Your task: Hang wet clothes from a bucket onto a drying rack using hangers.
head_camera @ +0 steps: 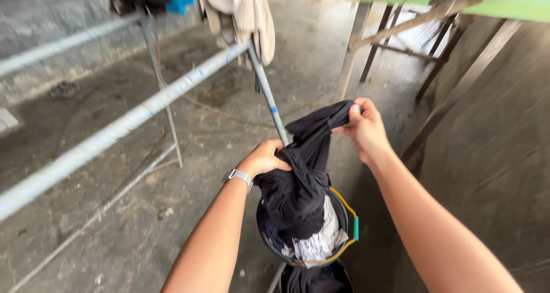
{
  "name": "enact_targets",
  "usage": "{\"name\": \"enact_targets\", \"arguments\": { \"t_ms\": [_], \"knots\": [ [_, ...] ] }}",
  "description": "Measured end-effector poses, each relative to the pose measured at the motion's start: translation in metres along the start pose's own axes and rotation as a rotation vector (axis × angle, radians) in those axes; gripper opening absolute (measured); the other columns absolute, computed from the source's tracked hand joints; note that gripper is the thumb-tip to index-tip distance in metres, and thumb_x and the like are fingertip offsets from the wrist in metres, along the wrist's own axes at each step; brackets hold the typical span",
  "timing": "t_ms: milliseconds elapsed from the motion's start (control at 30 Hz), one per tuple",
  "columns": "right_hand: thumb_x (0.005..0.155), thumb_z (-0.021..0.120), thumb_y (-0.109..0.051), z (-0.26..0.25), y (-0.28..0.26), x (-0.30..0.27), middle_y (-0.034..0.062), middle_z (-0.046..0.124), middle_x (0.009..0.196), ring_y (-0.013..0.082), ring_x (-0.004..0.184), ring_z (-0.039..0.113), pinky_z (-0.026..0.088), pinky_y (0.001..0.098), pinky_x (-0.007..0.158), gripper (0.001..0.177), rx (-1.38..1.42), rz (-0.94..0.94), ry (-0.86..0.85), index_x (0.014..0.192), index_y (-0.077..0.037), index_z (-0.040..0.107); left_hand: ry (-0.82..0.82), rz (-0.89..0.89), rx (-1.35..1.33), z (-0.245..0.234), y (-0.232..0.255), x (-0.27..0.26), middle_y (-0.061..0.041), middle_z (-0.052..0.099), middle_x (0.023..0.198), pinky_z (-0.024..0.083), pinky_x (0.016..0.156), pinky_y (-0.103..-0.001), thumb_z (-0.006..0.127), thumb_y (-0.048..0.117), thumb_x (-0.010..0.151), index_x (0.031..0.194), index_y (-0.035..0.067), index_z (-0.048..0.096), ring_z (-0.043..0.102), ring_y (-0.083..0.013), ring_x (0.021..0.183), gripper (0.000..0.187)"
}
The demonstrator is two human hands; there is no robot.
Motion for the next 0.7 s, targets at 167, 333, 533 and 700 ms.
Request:
{"name": "enact_targets", "arguments": {
  "t_ms": [167, 333, 533, 700],
  "knots": [
    [0.111, 0.042, -0.018, 0.006, -0.090, 0.008, 0.0083, 0.069, 0.105, 0.0188, 0.089, 0.070, 0.062, 0.0393, 0.083, 0.011, -0.003, -0.132, 0.009, 0.111, -0.010, 0.049, -0.022, 0.121, -0.018, -0.044, 0.072, 0.019, -0.008, 0.078, 0.100, 0.053, 0.088, -0.030, 0.087, 0.012, 0.067, 0.109, -0.001, 0.073, 0.071, -0.0164, 0.094, 0.046],
    [0.111, 0.044, -0.017, 0.010, -0.151, 0.017, 0.0052, 0.069, 0.107, 0.0167, 0.090, 0.069, 0.060, 0.0377, 0.085, 0.010, -0.020, -0.198, 0.014, 0.113, -0.012, 0.052, -0.045, 0.236, -0.143, -0.084, 0.156, 0.019, -0.005, 0.079, 0.111, 0.053, 0.090, -0.028, 0.075, 0.015, 0.077, 0.119, 0.001, 0.073, 0.070, -0.0130, 0.099, 0.044],
    [0.106, 0.045, -0.013, 0.050, -0.214, 0.011, 0.0016, 0.068, 0.103, 0.0174, 0.089, 0.067, 0.059, 0.0393, 0.083, 0.012, 0.227, -0.198, -0.055, 0.112, -0.015, 0.055, -0.226, 0.005, -0.447, -0.083, 0.213, 0.015, -0.008, 0.072, 0.108, 0.053, 0.077, -0.041, 0.067, 0.026, 0.085, 0.116, -0.002, 0.067, 0.070, -0.0292, 0.085, 0.043],
    [0.112, 0.046, -0.017, 0.083, -0.254, 0.023, -0.0002, 0.066, 0.103, 0.0143, 0.092, 0.065, 0.054, 0.0351, 0.084, 0.018, 0.156, -0.241, -0.192, 0.123, -0.011, 0.059, 0.116, 0.505, 0.017, -0.082, 0.210, 0.079, -0.013, 0.069, 0.115, 0.055, 0.078, -0.036, 0.088, 0.030, 0.077, 0.126, -0.004, 0.057, 0.069, -0.0223, 0.096, 0.068]
  ]
}}
Point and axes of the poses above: each hand's wrist, its own x-axis towards the middle knuckle, its own z-axis out of the palm, y = z × x, the point moved 8 cm from there along x, towards the middle knuckle
